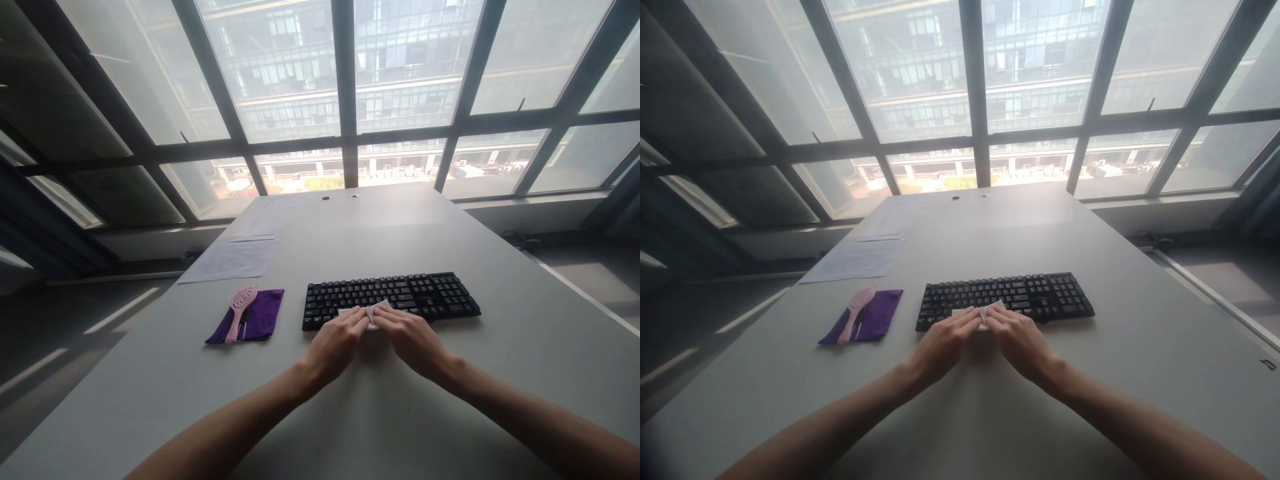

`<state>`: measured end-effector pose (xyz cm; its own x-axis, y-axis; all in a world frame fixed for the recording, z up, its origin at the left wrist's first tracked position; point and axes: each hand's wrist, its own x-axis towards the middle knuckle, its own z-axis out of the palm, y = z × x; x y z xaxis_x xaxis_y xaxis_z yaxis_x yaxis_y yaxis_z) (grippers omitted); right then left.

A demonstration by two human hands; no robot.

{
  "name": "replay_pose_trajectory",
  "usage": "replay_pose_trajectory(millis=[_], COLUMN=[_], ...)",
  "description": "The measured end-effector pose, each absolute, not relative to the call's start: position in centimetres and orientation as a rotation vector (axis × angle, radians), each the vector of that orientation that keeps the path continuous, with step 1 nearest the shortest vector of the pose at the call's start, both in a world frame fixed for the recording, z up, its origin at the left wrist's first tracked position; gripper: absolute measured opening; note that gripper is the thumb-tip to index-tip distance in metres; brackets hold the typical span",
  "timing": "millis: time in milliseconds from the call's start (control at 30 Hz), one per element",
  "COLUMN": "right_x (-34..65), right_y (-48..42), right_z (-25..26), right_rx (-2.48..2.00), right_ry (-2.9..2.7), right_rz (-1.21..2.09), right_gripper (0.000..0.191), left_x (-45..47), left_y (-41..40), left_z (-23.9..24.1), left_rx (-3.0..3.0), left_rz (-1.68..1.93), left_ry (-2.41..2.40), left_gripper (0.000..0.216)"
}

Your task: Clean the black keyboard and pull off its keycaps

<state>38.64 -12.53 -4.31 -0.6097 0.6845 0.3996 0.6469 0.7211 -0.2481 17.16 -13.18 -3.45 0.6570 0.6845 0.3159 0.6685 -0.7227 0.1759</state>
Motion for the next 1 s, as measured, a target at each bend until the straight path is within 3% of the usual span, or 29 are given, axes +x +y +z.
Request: replay_pose_trajectory(millis=[233,367,767,1000], right_x=[39.6,39.8,42.8,43.7], right_y=[-8.9,-6.2,-13.5,-8.6], right_z=[-2.5,-2.1,-2.8,-0.5], right_rx=[-1.216,-1.417,-1.161,-1.356], right_ry=[-2.343,-2.339,-2.470,-2.307], right_rz=[0.056,0.128,0.146,0.035], right_gripper=[0.049,0.045,0.044,0.049], left_x=[18.7,19.9,21.4,23.0], left_y=[-9.2,-6.2,-12.5,-6.8], left_z=[-1.7,-2.0,-3.0,-1.6], left_rx=[2.761,2.714,2.863,2.833], left_rz=[0.707,0.604,0.528,0.648], left_ry=[1.342,1.431,0.996,1.203], left_gripper=[0.053,0.052,0.047,0.055])
